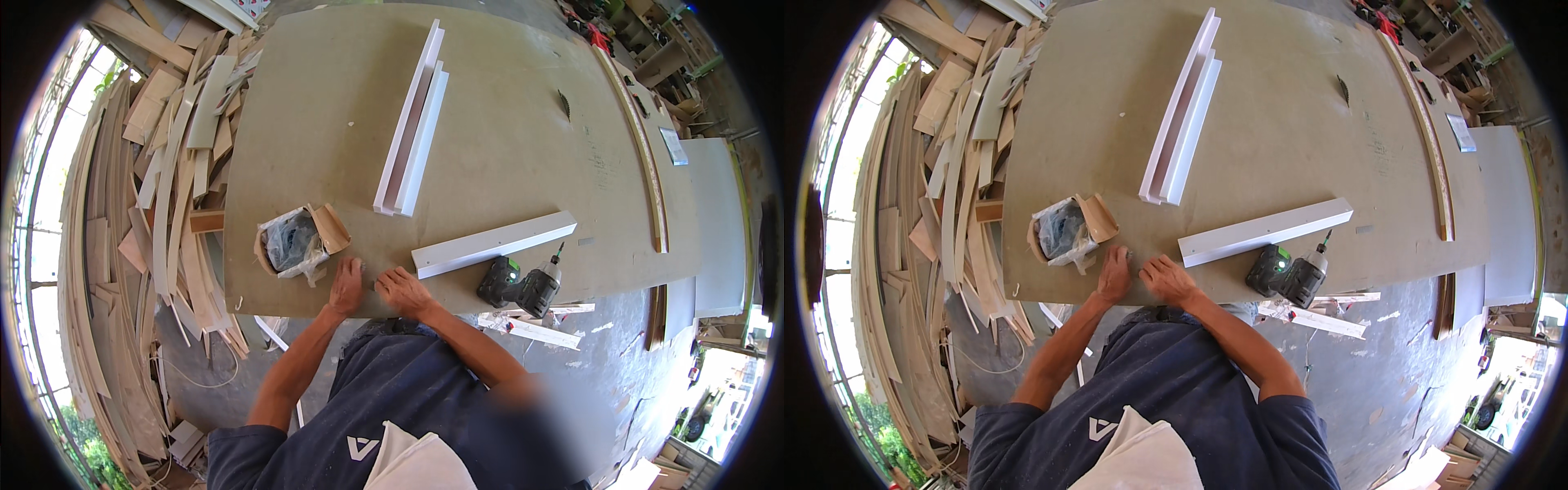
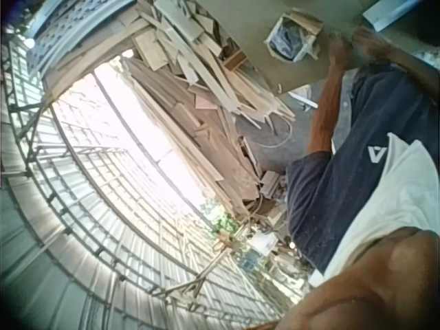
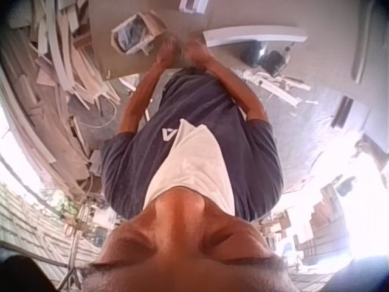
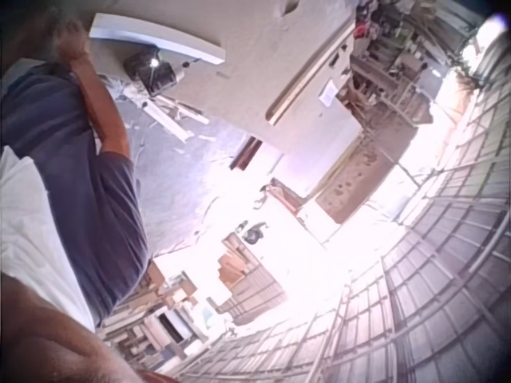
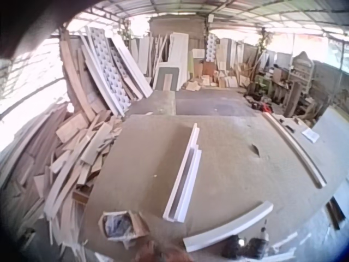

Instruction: The person uses a cordless drill to drive screws into white wooden planks on a workbench. They pick up screws from a pile and secure them into the wood, occasionally repositioning the planks to access different areas.

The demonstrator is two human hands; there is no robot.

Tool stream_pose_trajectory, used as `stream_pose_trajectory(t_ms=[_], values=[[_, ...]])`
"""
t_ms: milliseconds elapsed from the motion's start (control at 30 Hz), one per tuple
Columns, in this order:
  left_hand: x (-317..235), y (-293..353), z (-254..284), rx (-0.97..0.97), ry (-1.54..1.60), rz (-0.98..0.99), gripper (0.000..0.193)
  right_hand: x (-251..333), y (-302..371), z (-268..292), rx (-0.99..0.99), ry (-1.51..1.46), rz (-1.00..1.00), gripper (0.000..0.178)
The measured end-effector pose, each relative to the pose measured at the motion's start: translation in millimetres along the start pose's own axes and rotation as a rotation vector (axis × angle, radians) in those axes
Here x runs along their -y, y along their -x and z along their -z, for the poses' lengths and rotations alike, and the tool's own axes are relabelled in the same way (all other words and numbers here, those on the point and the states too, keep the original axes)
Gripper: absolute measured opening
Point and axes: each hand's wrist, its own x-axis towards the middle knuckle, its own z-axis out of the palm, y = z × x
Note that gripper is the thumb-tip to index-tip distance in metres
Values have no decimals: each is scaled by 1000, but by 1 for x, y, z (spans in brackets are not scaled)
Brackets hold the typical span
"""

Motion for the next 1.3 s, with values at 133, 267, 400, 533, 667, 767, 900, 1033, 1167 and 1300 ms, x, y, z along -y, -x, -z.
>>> stream_pose_trajectory(t_ms=[133, 267, 400, 533, 667, 767, 900, 1033, 1167, 1300], values=[[-5, -2, 4, -248, 315, 381, 8, -1, -5, -4, 44, 6, 74, 17], [-2, 1, 24, -246, 1687, 780, 9, -6, -9, -6, 41, 0, 118, 17], [-12, -2, 37, -74, 2092, 778, 12, -4, -10, -15, 85, 97, 67, 19], [-14, -10, 28, 3, 2351, 670, 16, 9, -10, -18, 150, 190, -71, 17], [-6, -21, 12, -72, 2142, 690, 19, 4, -12, -14, 123, 80, -283, 16], [-2, -22, 9, -151, 2040, 780, 20, -3, -10, -8, 31, -38, -394, 15], [1, -13, 19, -159, 1956, 831, 27, -4, -12, 0, -25, -149, -470, 17], [16, 5, 17, -254, 1924, 973, 31, -15, -49, 3, -22, -192, -437, 20], [7, 13, 21, -182, 2048, 988, 24, -34, -87, -24, 10, -108, -535, 21], [-14, 18, 29, -269, 2162, 941, 23, -40, -99, -40, -8, -64, -622, 23]])
